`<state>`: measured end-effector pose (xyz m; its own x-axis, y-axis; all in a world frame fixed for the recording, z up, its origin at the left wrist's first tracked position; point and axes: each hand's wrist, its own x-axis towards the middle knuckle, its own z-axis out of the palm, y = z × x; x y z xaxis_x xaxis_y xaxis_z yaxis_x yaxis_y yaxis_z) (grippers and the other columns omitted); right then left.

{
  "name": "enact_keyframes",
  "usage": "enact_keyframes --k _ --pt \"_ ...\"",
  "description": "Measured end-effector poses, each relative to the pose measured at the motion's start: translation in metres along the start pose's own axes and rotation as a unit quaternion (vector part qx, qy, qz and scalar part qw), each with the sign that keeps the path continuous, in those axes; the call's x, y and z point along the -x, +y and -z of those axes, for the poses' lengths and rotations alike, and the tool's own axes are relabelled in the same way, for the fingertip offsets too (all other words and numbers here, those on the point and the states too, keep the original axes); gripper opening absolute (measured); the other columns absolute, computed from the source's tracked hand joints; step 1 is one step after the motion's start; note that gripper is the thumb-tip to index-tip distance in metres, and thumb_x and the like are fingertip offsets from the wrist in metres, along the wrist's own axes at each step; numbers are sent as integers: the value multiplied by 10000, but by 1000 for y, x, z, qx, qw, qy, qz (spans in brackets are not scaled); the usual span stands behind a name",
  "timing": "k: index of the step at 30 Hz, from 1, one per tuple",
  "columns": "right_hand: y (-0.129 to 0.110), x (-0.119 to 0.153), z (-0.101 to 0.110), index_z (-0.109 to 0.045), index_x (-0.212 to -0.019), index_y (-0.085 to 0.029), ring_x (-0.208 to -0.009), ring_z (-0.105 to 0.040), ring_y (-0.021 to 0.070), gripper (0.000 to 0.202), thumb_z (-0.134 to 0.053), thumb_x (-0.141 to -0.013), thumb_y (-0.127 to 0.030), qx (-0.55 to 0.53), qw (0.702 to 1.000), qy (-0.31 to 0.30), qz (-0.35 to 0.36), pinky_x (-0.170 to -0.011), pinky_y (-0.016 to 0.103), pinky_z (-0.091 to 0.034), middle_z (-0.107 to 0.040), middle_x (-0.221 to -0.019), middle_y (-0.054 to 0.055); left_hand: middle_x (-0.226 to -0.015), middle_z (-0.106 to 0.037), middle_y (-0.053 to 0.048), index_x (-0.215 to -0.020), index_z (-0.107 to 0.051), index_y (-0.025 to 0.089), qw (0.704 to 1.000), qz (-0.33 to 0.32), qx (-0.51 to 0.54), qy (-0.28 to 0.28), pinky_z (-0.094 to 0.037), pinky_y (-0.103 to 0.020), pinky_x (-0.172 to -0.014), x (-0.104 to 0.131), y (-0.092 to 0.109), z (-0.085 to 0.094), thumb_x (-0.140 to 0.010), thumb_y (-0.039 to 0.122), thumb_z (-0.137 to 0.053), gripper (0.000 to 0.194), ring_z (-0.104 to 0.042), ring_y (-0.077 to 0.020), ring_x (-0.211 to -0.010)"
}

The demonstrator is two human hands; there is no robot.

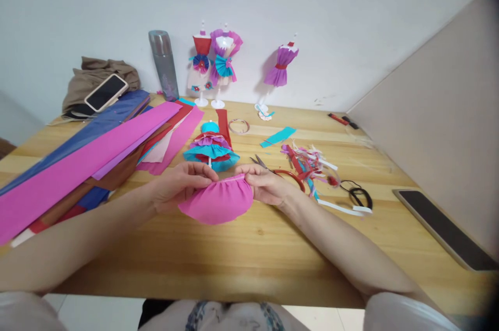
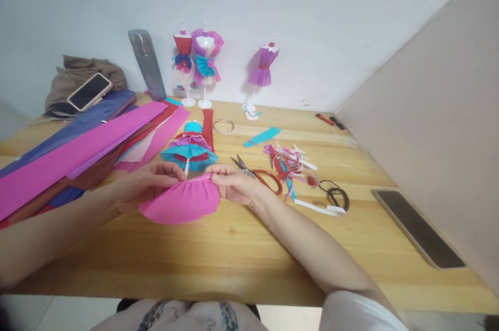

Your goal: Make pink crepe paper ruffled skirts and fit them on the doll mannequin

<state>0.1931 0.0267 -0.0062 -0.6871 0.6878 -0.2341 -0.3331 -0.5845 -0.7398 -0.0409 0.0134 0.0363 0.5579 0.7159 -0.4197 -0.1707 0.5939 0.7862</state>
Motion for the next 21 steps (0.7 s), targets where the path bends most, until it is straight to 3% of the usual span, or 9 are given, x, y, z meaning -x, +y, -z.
enact_keyframes --k 6,14,21 --pt "2 -1 4 -702 -810 -155 -624 -657 108 400 -919 -546 -363 6 1000 -3 -3 -613 202 -524 -705 -726 15 -649 -675 -1 -745 -718 136 1000 -3 -18 14 -432 -181 -512 1 0 1 -591 222 -875 236 -599 -84 -537" --pt "-5 0 0 -711 -735 -157 -587 -639 91 250 -886 -603 -278 33 999 30 14 -601 185 -519 -699 -678 6 -624 -586 32 -859 -745 181 977 -136 -156 44 -376 -183 -538 -3 -2 7 -684 251 -832 208 -532 -80 -580" --pt "-5 0 -4 -709 -701 -144 -553 -618 68 252 -890 -607 -292 44 997 50 34 -567 156 -502 -685 -636 -11 -750 -669 -16 -857 -749 162 991 -61 -108 57 -425 -191 -556 1 4 4 -675 391 -836 305 -577 -96 -624"
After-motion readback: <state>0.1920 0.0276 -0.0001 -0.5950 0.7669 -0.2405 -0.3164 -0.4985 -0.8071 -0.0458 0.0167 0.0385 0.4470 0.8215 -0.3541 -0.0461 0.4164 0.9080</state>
